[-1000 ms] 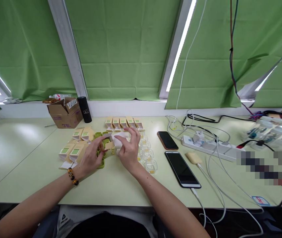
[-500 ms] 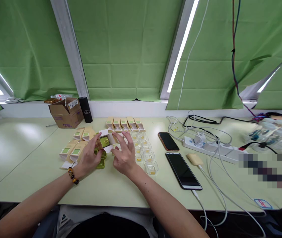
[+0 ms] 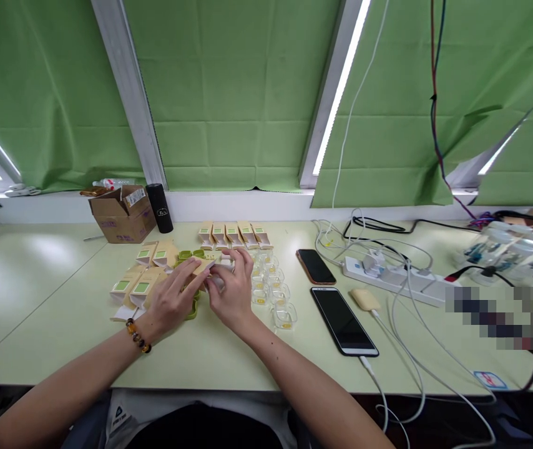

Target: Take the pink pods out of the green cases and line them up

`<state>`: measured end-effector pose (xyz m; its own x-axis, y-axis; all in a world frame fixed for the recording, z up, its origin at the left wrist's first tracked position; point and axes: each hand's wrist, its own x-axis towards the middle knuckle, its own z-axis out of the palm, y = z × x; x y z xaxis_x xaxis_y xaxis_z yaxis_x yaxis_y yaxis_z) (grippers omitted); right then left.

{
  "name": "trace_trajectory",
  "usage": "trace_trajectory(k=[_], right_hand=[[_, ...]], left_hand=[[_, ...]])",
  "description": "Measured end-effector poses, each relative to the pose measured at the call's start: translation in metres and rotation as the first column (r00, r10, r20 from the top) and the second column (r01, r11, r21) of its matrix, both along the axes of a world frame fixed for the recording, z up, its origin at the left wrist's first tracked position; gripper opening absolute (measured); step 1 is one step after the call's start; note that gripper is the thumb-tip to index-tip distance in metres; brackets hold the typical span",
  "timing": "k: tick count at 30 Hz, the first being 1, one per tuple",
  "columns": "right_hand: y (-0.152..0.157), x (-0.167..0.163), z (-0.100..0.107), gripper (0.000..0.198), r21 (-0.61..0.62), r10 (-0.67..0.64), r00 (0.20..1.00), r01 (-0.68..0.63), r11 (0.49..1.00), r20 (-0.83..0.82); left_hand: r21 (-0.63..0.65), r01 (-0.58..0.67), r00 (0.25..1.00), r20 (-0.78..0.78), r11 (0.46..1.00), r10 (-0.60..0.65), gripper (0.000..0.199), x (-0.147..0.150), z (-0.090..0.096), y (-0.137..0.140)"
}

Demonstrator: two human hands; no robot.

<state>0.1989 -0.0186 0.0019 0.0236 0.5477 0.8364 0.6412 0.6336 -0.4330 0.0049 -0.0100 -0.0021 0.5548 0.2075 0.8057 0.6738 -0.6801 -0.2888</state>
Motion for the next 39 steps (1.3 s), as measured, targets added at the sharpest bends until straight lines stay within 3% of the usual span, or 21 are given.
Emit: trace_trajectory(k=[5,9,16,20,24,28,30,32,34,36,39], right_hand=[[0.006,-0.003,-0.007,0.013,-0.099,0.075,0.975,-0.097,0.990,-0.208],[0.009,-0.002,-0.009,0.019,-0.168,0.153,0.907,-0.234,0.958,-0.392],[0.013,-0.004,-0.009,0.040,-0.166,0.272,0.572,-0.597,0.785,-0.774],[0.011,-0.003,-0.004,0.049,-0.156,0.252,0.493,-0.646,0.748,-0.833],[0.008,0.004,0.002,0.048,-0.159,0.237,0.502,-0.625,0.765,-0.832],[0.010,0.019,0.013,0.046,-0.188,0.244,0.570,-0.594,0.782,-0.785],[0.013,0.027,0.020,0.041,-0.241,0.300,0.624,-0.632,0.736,-0.721],[0.013,0.034,0.027,0.032,-0.375,0.369,0.717,-0.649,0.661,-0.591],[0.011,0.037,0.033,0.020,-0.553,0.391,0.844,-0.535,0.638,-0.366],[0.005,0.036,0.038,0.011,-0.674,0.366,0.928,-0.315,0.668,-0.070],[-0.004,0.031,0.043,0.013,-0.718,0.347,0.903,-0.064,0.693,0.255]], left_hand=[[0.032,-0.074,0.997,0.004,0.997,0.074,0.072,0.000,0.003,-0.001],[-0.046,-0.085,0.992,0.088,0.995,0.089,0.070,-0.004,0.006,0.002],[-0.133,-0.101,0.976,0.181,0.986,0.124,0.077,-0.013,0.002,0.012],[-0.133,-0.116,0.966,0.215,0.984,0.143,0.076,-0.014,0.005,0.015],[-0.131,-0.131,0.948,0.273,0.983,0.162,0.075,-0.016,0.012,0.019],[-0.131,-0.080,0.915,0.384,0.988,0.125,0.076,-0.020,0.010,0.028],[-0.137,-0.020,0.887,0.454,0.990,0.081,0.075,-0.022,0.004,0.031],[-0.170,0.055,0.847,0.530,0.984,0.045,0.071,-0.021,-0.004,0.033],[-0.229,0.155,0.784,0.621,0.961,0.021,0.067,-0.018,-0.009,0.033],[-0.295,0.298,0.692,0.722,0.908,0.007,0.067,-0.014,-0.009,0.031],[-0.340,0.567,0.515,0.857,0.750,-0.002,0.070,-0.007,0.000,0.027]])
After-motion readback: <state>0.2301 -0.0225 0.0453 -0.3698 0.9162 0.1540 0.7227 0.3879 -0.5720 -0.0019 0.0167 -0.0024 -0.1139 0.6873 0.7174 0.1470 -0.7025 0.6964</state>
